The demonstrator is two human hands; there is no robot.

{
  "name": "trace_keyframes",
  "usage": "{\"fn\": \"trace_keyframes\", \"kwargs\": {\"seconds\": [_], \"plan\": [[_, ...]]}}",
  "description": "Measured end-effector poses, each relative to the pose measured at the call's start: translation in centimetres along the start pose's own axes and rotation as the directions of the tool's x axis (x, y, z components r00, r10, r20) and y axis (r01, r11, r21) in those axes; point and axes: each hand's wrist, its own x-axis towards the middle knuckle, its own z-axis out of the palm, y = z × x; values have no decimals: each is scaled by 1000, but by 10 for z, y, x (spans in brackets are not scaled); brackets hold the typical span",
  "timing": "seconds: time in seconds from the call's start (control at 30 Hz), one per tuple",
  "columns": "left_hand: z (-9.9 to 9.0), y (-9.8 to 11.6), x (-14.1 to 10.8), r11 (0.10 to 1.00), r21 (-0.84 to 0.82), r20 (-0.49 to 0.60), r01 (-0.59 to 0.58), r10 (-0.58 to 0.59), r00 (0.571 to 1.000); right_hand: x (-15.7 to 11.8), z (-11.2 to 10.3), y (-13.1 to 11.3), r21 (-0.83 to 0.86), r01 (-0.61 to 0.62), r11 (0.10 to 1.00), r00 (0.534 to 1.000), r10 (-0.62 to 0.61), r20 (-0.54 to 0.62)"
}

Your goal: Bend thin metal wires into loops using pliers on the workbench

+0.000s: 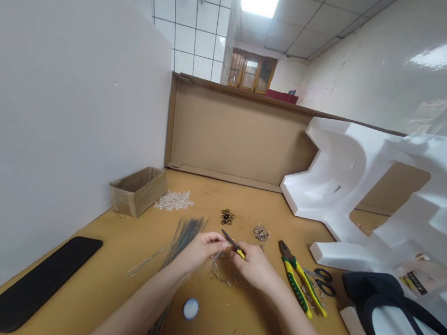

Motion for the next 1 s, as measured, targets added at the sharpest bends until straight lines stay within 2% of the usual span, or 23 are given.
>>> {"fn": "trace_keyframes", "kwargs": {"seconds": [0.13, 0.23, 0.37, 0.47, 0.6, 0.7, 0.77, 0.83, 0.9, 1.0], "plan": [[-10, -12, 11, 990, 97, -135, -98, 111, 985, 3, 2, 6, -88, 7, 996, 999, -10, -37], [-20, -22, 18, 957, 204, -192, -207, 246, 950, 2, 0, 7, -191, -38, 981, 999, 30, -45], [-33, -34, 20, 833, 467, -160, -296, 409, 898, 1, -6, 7, -278, -84, 957, 995, 64, -81], [-37, -40, 20, 790, 550, -99, -270, 383, 918, 1, -10, 6, -273, -89, 958, 993, 64, -97], [-37, -43, 20, 795, 547, -58, -264, 350, 935, 0, -15, 6, -236, -90, 967, 992, 67, -104], [-36, -41, 21, 795, 556, -123, -244, 369, 921, 1, -17, 6, -202, -104, 974, 991, 85, -103], [-35, -37, 21, 841, 493, -165, -222, 342, 925, 1, -18, 7, -160, -101, 982, 991, 86, -103], [-32, -30, 20, 913, 352, -123, -207, 265, 956, 2, -19, 9, -96, -68, 993, 993, 59, -100], [-28, -19, 17, 960, 210, -24, -186, 195, 980, 3, -20, 10, -22, -8, 1000, 996, 6, -86], [-20, -2, 9, 978, 115, 47, -171, 167, 985, 2, -19, 11, 69, 62, 996, 997, -59, -47]]}}
